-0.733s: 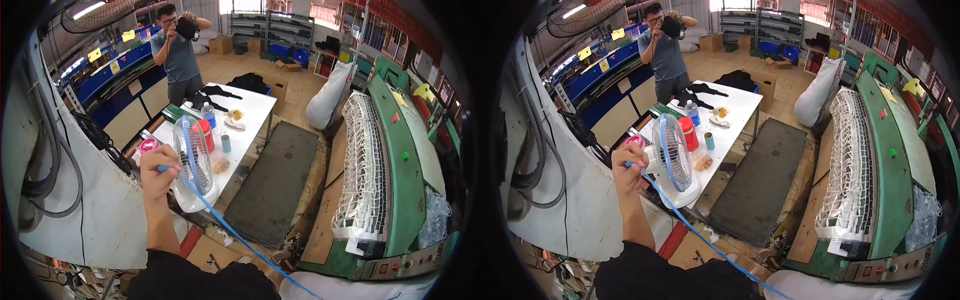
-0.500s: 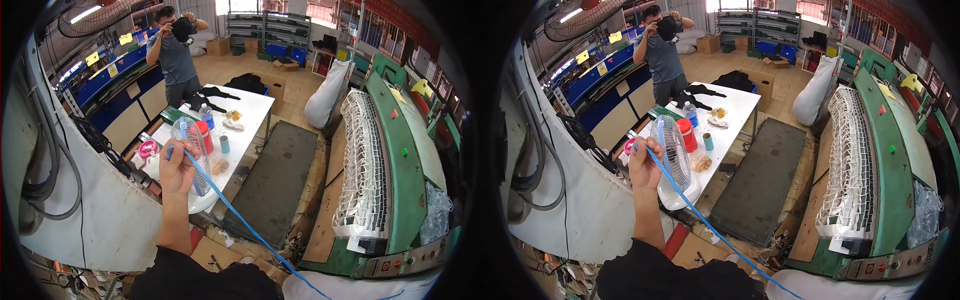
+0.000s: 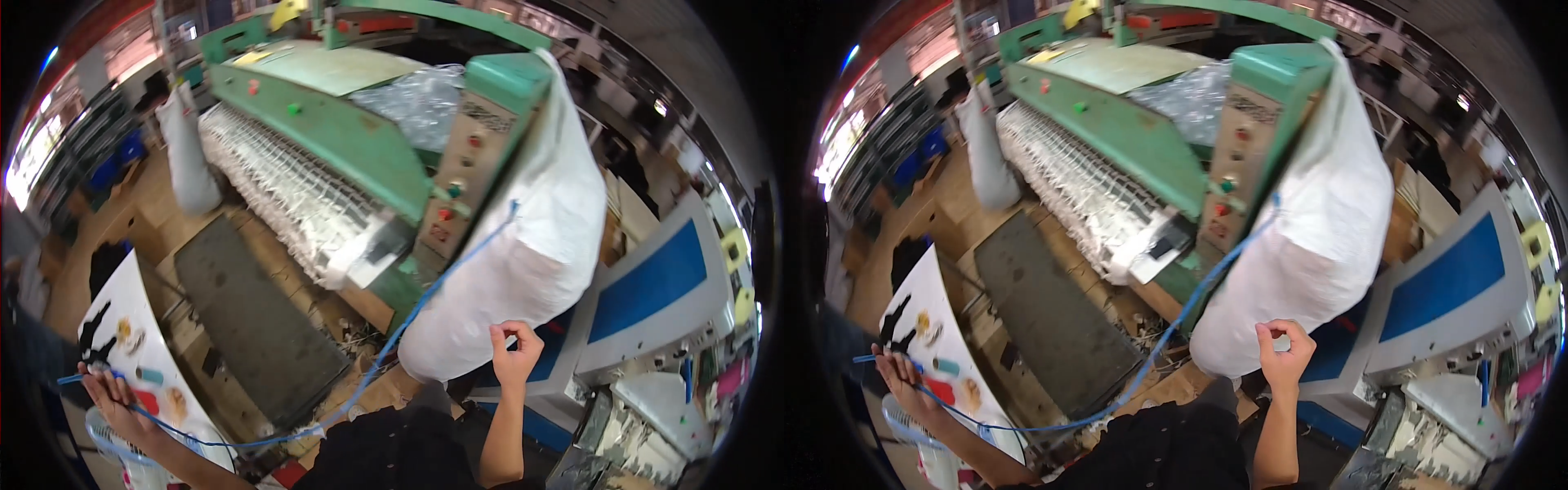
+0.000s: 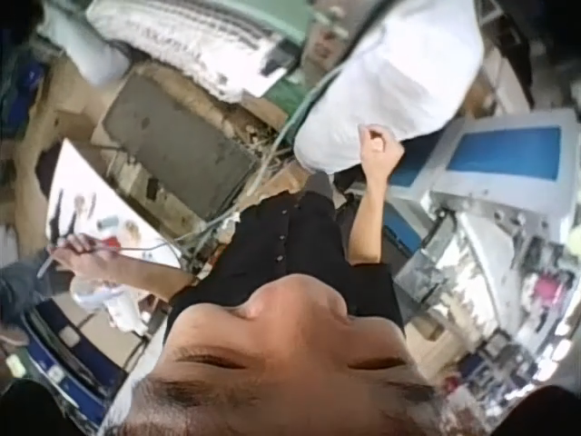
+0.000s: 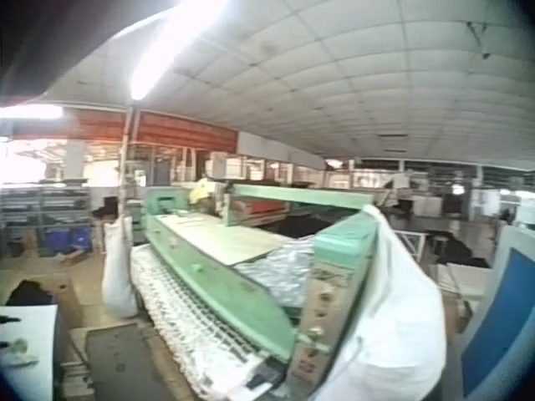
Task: Tying and securing a large white bag to a machine using blue plastic strips.
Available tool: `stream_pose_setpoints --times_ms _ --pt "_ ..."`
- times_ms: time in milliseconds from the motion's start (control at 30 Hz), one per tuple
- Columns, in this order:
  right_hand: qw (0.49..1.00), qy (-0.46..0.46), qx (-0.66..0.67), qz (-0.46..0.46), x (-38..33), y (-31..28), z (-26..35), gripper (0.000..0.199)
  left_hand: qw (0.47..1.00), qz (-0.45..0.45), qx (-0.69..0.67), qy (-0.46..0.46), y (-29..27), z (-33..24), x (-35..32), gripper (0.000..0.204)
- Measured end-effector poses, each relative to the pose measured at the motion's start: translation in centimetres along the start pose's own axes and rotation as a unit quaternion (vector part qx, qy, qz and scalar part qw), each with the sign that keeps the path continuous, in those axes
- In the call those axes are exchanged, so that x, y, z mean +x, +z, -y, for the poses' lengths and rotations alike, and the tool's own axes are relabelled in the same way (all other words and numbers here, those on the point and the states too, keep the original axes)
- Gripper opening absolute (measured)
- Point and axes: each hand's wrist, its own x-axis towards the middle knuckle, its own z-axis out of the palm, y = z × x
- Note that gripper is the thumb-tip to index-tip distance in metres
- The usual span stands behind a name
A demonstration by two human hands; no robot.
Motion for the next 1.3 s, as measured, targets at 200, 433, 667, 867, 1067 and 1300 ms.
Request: stream_pose_setpoints --times_ms 200,433,667,867,1067,1300 --pt "0.979 -0.121 0.117 -0.117 4.4 -6.6 0.3 0.016 0.991 0.032 0.027 -0.130 15.6 9.2 -9.2 0.022" --pt "0.939 -0.319 0.044 0.123 24.5 -9.9 5.4 0.019 0.923 0.339 0.181 0.027 38.2 14.0 -22.7 0.019" --pt "0.763 -0.402 -0.203 0.464 37.2 -7.6 1.2 0.028 0.717 0.578 0.379 0.094 53.6 17.1 -27.4 0.024" --pt "0.751 -0.517 -0.020 0.411 39.8 -6.2 -0.2 0.017 0.756 0.524 0.390 0.046 53.9 16.2 -28.2 0.017" --pt "0.783 -0.545 0.038 0.298 39.3 -8.1 -0.6 0.022 0.759 0.559 0.319 0.101 54.5 13.9 -28.6 0.016" --pt "0.768 -0.416 -0.042 0.485 38.7 -12.8 -2.9 0.021 0.779 0.620 -0.053 -0.072 55.2 21.3 -27.3 0.061"
